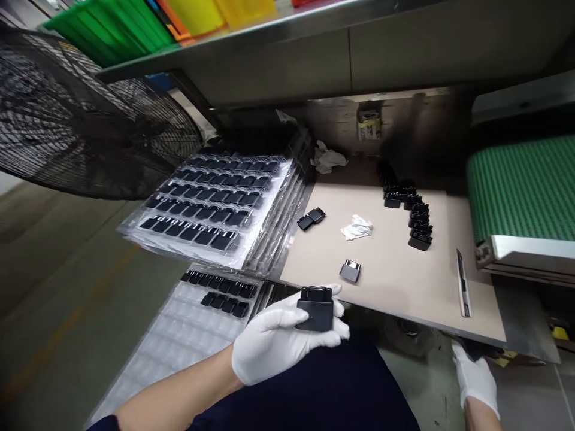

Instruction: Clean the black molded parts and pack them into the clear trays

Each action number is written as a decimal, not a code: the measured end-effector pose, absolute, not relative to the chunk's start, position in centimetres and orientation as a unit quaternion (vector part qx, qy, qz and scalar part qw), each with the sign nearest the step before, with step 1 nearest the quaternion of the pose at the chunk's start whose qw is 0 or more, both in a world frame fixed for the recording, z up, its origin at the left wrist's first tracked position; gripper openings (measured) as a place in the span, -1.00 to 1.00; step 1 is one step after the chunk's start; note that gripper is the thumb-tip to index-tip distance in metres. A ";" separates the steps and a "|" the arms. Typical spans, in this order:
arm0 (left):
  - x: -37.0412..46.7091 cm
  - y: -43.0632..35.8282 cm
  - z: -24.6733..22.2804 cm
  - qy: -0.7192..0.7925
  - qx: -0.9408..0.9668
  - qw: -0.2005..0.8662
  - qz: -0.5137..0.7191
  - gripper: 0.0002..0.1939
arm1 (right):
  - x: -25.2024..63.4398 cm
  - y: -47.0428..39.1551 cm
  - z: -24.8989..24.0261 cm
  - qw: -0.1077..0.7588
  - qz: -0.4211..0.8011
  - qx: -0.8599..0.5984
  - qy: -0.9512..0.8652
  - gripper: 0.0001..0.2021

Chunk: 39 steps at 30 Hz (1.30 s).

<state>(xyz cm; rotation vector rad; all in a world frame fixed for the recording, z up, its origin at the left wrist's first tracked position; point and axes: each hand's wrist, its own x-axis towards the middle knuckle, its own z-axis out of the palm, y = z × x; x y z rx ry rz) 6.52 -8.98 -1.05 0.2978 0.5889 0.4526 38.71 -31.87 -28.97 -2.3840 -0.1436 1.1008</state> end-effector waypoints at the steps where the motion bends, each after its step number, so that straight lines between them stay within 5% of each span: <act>1: 6.2 -8.3 -1.1 0.284 0.140 0.923 0.220 -0.56 | 38.1 -31.6 -28.9 0.252 0.436 -0.863 -0.046 -0.35; 5: 5.4 -5.9 -1.1 0.268 0.132 0.930 0.214 -0.54 | 34.5 -29.4 -26.5 0.228 0.589 -0.774 -0.050 -0.41; 9: 4.9 -4.0 -1.3 0.262 0.125 0.933 0.213 -0.54 | 31.4 -24.0 -19.7 0.216 0.715 -0.619 -0.241 -0.36; 15: 3.4 -1.9 -1.4 0.280 0.179 0.917 0.219 -0.64 | 30.0 -11.1 -11.4 0.291 0.539 -0.703 -0.361 -0.47; 19: 1.9 -0.4 -1.3 0.317 0.242 0.894 0.207 -0.44 | 30.2 -2.8 -12.7 0.319 0.348 -0.789 -0.393 -0.59; 23: 0.1 1.3 -1.3 0.333 0.320 0.873 0.157 -0.28 | 30.3 2.8 -14.9 0.321 0.280 -0.803 -0.416 -0.75; 26: -0.7 2.5 -1.2 0.341 0.357 0.860 0.133 -0.26 | 29.9 4.6 -14.9 0.328 0.282 -0.800 -0.414 -0.87; 39: 1.7 5.7 0.1 0.270 0.358 0.874 0.189 -0.44 | 26.1 2.3 -5.7 0.490 0.545 -0.626 -0.268 -0.63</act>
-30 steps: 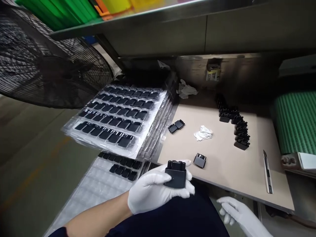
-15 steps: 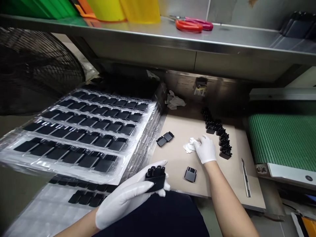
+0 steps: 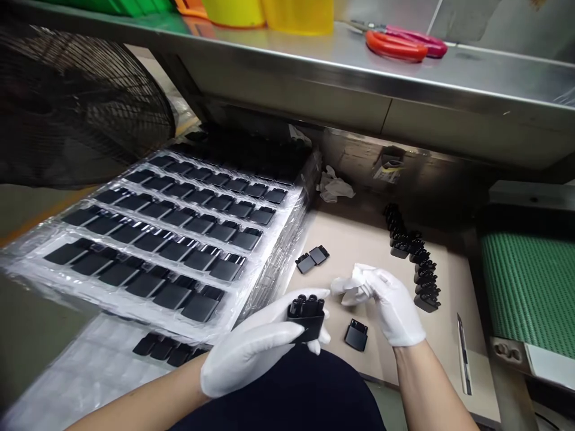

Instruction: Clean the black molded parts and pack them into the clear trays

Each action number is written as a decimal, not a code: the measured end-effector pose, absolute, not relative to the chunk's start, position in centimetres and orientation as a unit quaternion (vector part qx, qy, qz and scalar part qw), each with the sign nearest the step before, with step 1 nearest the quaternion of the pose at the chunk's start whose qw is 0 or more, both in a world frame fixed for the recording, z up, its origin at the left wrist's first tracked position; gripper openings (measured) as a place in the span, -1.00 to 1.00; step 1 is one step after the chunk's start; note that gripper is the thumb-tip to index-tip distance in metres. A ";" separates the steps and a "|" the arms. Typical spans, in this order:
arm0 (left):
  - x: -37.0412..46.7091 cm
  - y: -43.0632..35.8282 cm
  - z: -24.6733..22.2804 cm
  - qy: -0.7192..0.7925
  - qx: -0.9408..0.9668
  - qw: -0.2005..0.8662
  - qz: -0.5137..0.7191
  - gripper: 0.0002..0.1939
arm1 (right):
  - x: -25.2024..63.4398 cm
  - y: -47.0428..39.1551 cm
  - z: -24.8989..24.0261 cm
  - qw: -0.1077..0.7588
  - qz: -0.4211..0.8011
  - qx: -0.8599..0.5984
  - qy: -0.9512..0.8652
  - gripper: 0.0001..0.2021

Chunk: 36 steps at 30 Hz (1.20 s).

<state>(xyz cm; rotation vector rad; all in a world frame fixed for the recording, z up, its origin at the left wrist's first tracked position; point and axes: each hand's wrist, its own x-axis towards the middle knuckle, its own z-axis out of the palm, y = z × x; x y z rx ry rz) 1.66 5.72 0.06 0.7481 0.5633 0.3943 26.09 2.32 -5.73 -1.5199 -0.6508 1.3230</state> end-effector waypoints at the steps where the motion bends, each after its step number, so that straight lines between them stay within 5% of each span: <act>1: 1.9 5.8 0.0 0.271 0.351 0.875 0.195 -0.46 | 25.4 2.3 -5.1 0.486 0.559 -0.623 -0.251 -0.62; 12: 3.3 6.4 -0.3 0.249 0.297 0.898 0.207 -0.72 | 22.4 2.5 -3.7 0.422 0.435 -0.720 -0.340 -0.67; 17: 2.2 6.7 0.0 0.273 0.291 0.882 0.252 -0.77 | 22.6 1.2 -3.0 0.355 0.635 -0.603 -0.328 -0.50; 20: 1.4 6.9 -0.2 0.268 0.306 0.880 0.246 -0.76 | 22.6 0.3 -2.6 0.303 0.711 -0.554 -0.310 -0.58; 30: 1.8 5.3 0.3 0.258 0.244 0.912 0.205 -0.81 | 23.4 -1.7 -3.7 0.546 0.581 -0.469 -0.380 -0.71; 33: 1.9 4.9 0.7 0.262 0.229 0.914 0.208 -0.79 | 22.8 -2.3 -2.4 0.562 0.503 -0.521 -0.399 -0.76; 36: 1.8 4.6 0.5 0.270 0.206 0.917 0.210 -0.67 | 22.5 -2.9 -0.9 0.485 0.442 -0.612 -0.442 -0.78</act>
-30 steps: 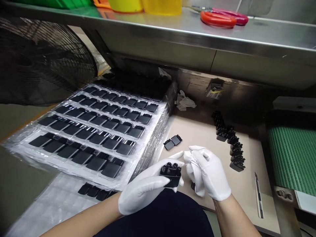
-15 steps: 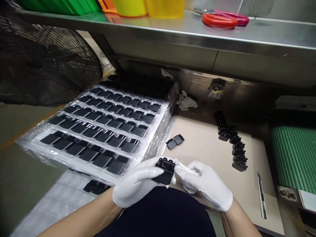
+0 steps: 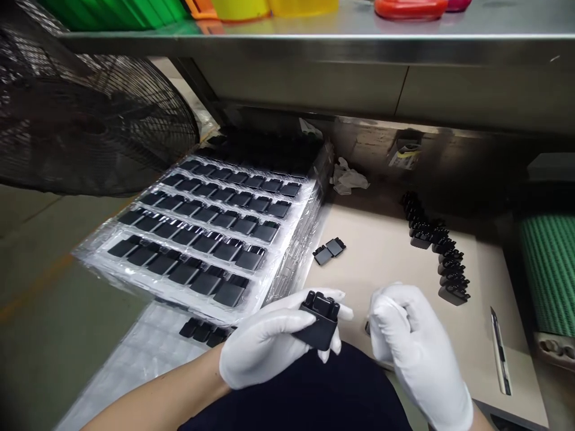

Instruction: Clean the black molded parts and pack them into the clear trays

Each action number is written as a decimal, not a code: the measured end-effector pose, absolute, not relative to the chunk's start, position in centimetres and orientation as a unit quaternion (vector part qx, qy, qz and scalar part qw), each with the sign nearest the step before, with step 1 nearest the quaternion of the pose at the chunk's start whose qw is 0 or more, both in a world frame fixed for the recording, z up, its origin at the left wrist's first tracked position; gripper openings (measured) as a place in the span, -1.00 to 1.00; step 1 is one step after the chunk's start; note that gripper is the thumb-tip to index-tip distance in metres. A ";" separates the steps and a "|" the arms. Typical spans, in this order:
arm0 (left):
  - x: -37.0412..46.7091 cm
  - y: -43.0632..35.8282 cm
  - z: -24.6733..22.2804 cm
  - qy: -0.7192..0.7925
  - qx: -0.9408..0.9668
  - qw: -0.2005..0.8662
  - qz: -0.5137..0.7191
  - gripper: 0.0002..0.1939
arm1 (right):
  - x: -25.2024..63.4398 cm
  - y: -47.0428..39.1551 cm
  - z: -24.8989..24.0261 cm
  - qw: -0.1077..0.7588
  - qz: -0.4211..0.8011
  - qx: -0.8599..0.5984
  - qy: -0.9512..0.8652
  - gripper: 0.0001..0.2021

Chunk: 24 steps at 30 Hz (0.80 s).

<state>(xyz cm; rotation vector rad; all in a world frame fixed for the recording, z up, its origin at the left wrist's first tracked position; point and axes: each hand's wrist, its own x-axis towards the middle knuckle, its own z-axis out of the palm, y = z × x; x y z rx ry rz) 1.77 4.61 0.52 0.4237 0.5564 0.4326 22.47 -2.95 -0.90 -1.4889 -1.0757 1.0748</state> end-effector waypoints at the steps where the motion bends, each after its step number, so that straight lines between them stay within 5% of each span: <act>1: 1.7 4.5 0.4 0.271 0.195 0.918 0.212 -0.62 | 22.4 -3.1 -0.5 0.450 0.430 -0.626 -0.470 -0.77; 6: 1.5 4.3 0.0 0.277 0.174 0.921 0.213 -0.38 | 21.8 -3.0 0.2 0.403 0.342 -0.597 -0.603 -0.78; 14: 1.6 4.0 -0.3 0.295 0.212 0.909 0.205 -0.34 | 20.5 -2.4 -0.4 0.380 0.219 -0.595 -0.674 -0.88; 21: 2.1 4.6 -0.5 0.279 0.276 0.901 0.184 -0.74 | 19.9 -1.7 -0.4 0.355 0.170 -0.598 -0.699 -0.88; 24: 2.1 4.7 -0.9 0.284 0.300 0.893 0.179 -0.73 | 19.9 -1.9 -0.9 0.343 0.155 -0.607 -0.700 -0.85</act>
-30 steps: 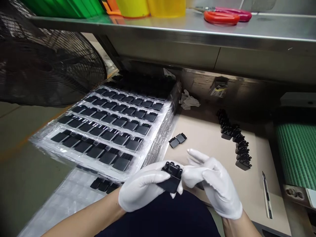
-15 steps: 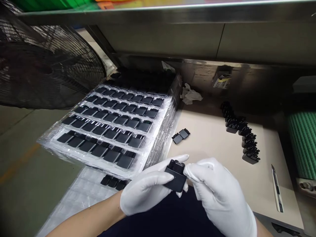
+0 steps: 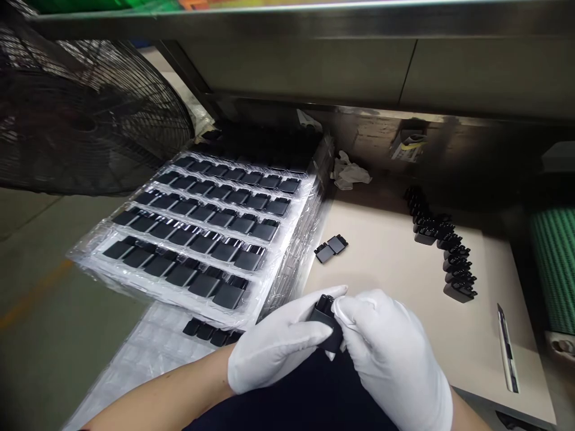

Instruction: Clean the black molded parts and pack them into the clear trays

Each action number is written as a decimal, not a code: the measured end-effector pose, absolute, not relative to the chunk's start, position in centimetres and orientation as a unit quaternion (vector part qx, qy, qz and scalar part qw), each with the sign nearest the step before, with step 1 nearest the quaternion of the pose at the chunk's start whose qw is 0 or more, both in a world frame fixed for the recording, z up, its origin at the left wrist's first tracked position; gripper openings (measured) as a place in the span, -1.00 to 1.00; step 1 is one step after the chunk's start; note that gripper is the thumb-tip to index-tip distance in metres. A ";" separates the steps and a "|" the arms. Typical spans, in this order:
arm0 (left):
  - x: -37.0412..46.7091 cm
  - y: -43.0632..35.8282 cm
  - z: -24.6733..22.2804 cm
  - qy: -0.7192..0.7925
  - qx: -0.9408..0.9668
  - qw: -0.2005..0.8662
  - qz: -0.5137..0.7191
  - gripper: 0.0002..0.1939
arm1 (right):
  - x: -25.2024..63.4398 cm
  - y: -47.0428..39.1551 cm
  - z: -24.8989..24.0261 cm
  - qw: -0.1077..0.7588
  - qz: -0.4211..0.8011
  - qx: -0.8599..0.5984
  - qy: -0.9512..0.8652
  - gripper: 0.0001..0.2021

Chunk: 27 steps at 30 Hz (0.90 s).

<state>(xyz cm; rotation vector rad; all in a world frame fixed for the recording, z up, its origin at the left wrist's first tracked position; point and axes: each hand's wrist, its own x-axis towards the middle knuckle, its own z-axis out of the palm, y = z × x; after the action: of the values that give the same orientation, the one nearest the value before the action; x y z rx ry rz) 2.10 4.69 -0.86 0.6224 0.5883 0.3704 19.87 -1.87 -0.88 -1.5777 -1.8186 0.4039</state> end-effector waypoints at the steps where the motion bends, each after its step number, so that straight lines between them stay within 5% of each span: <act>1: 2.0 4.7 -1.0 0.288 0.311 0.889 0.175 -0.72 | 19.9 -1.9 -1.0 0.336 0.154 -0.609 -0.702 -0.83; 8: 1.8 5.0 -1.3 0.280 0.392 0.866 0.131 -0.90 | 19.9 -1.6 -1.4 0.328 0.144 -0.620 -0.698 -0.77; 20: 2.3 5.2 -1.3 0.293 0.383 0.866 0.129 -0.82 | 20.0 -1.8 -1.6 0.312 0.152 -0.632 -0.693 -0.75; 27: 2.4 4.7 -0.8 0.333 0.254 0.897 0.143 -0.20 | 22.0 -1.0 -2.3 0.333 0.162 -0.702 -0.608 -0.88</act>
<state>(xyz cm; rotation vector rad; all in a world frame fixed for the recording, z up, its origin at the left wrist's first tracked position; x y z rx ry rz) 2.41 4.74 -0.78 0.5260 0.6898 0.2960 21.96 -0.95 -2.29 -1.8326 -1.5883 0.4232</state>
